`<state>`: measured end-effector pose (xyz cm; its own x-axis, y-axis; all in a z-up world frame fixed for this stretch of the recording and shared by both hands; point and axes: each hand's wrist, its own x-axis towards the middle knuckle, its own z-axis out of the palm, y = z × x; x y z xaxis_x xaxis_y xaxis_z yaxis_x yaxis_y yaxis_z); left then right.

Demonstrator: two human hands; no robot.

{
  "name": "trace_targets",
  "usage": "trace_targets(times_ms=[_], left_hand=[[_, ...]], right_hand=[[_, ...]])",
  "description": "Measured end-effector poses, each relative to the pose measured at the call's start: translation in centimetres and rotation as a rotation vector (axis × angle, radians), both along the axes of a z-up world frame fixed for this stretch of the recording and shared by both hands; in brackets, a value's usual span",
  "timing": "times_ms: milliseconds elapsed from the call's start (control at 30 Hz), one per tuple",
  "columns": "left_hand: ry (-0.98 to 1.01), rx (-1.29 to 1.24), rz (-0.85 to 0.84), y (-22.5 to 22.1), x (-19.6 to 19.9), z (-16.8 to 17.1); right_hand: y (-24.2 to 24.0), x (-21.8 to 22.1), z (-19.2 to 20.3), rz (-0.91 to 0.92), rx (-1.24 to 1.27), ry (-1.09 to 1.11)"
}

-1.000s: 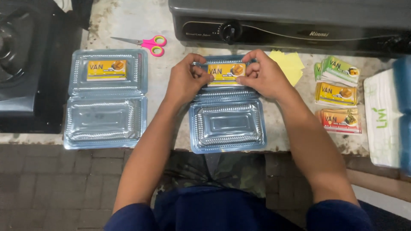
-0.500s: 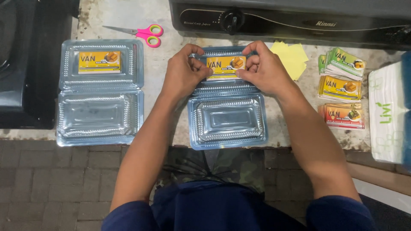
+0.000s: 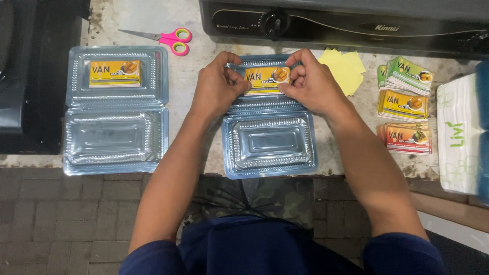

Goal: Peeling adhesive labels from a sheet and applying them to the lids of clear plastic food containers.

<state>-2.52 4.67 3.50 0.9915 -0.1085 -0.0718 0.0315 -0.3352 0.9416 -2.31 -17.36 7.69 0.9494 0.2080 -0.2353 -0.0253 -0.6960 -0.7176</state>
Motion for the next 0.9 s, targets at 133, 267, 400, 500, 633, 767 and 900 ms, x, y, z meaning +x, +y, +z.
trace_targets(times_ms=[133, 267, 400, 500, 633, 767, 900], left_hand=[[0.002, -0.002, -0.003, -0.1, -0.1, 0.2], [-0.036, 0.036, -0.017, -0.1, -0.1, 0.0], [-0.023, 0.092, -0.016, -0.1, 0.0, -0.3], [-0.028, 0.112, -0.019, -0.3, 0.1, -0.8], [-0.198, 0.173, -0.011, -0.8, -0.1, -1.4], [-0.253, 0.245, 0.006, -1.2, -0.1, -1.7], [-0.239, 0.253, -0.004, -1.3, -0.4, -1.1]], right_hand=[[-0.1, 0.1, -0.3, 0.01, -0.001, -0.015], [-0.1, 0.0, -0.3, 0.019, -0.029, -0.029], [-0.2, 0.1, -0.5, 0.048, -0.077, -0.057], [-0.2, 0.2, -0.6, 0.05, -0.096, -0.059], [-0.7, -0.1, -1.9, 0.085, 0.009, -0.193], [-0.4, 0.3, -2.1, 0.083, -0.07, -0.198], [-0.7, 0.6, -2.5, 0.064, -0.057, -0.157]])
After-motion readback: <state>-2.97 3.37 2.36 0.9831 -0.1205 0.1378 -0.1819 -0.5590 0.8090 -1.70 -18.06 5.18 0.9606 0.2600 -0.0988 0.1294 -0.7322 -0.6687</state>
